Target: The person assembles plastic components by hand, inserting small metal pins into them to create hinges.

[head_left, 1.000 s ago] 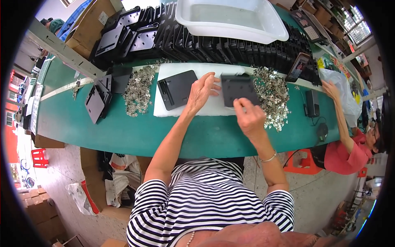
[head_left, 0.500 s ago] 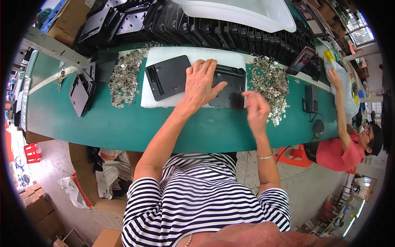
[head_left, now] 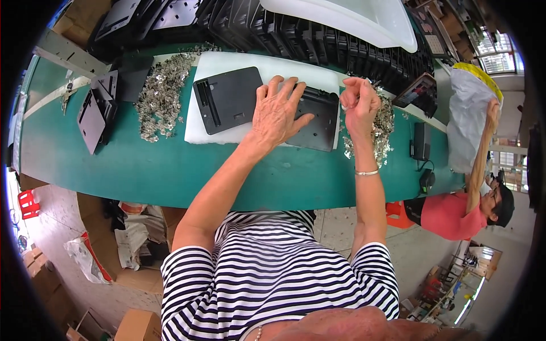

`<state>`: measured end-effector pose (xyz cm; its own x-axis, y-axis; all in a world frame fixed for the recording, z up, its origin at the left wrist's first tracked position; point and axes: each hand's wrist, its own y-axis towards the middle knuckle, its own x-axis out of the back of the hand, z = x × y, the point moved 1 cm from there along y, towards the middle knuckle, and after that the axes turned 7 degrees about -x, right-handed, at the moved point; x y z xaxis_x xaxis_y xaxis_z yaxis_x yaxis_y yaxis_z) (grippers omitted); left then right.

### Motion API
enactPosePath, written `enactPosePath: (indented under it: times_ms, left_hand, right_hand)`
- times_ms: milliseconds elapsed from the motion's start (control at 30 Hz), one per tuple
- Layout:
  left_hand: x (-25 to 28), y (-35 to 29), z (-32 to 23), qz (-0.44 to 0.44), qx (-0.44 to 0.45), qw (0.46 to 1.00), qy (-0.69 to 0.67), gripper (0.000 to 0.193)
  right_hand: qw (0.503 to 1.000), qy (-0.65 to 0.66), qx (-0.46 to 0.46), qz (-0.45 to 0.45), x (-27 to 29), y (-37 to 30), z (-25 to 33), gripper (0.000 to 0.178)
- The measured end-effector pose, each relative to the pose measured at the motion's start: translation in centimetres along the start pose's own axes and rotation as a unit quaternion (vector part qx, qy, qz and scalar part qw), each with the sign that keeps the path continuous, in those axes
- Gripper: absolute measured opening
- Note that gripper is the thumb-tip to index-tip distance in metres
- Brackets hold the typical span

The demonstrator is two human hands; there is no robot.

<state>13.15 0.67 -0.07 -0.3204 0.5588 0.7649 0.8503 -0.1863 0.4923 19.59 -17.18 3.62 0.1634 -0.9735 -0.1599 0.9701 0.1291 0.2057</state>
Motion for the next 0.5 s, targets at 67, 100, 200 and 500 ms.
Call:
enactPosePath:
  times_ms: [67, 100, 200, 500]
  left_hand:
    - [0.1, 0.0, 0.0, 0.001, 0.004, 1.000, 0.000, 0.066]
    - [0.2, 0.0, -0.1, 0.011, 0.007, 1.000, 0.002, 0.066]
    - [0.1, 0.0, 0.0, 0.019, 0.008, 1.000, 0.006, 0.066]
    - [-0.1, -0.1, -0.1, 0.024, 0.011, 1.000, 0.013, 0.067]
  right_hand:
    - [1.000, -0.010, -0.003, 0.006, -0.1, 0.3, -0.3, 0.041]
    - [1.000, -0.008, -0.008, 0.014, 0.1, 0.4, -0.7, 0.044]
    - [0.999, -0.011, -0.009, 0.030, 0.3, 0.7, -1.3, 0.048]
    - [0.992, -0.118, 0.019, 0.039, 0.5, 0.7, -2.1, 0.056]
